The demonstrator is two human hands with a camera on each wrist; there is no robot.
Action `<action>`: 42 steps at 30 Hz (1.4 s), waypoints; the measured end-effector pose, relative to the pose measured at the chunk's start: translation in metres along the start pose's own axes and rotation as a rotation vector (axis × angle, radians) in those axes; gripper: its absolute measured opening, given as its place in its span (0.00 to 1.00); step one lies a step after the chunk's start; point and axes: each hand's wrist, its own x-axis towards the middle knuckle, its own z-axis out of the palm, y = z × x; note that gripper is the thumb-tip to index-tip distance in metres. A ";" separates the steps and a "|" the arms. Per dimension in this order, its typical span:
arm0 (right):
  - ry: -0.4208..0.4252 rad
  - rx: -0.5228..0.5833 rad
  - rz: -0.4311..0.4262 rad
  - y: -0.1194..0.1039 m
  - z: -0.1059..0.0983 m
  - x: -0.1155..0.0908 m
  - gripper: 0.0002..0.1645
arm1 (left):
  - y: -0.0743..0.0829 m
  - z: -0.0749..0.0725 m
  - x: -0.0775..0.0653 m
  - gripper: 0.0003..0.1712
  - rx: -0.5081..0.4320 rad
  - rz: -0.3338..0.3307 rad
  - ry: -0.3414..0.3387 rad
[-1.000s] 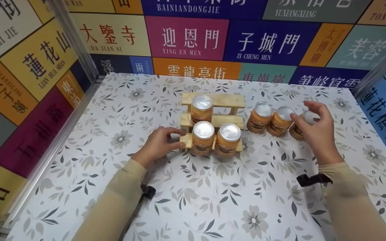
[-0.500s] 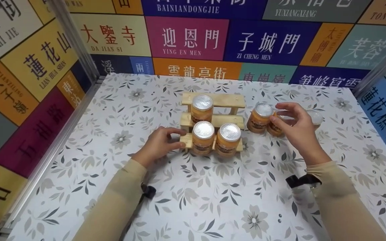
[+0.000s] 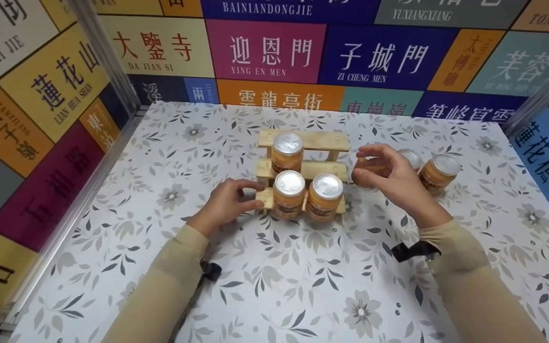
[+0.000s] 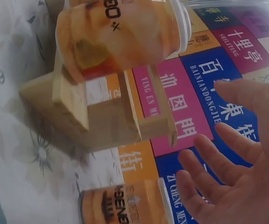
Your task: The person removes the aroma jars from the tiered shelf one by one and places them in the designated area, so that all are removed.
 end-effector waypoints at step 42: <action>-0.315 -0.011 -0.003 -0.069 0.071 0.068 0.41 | 0.000 0.000 0.000 0.23 0.006 0.016 0.002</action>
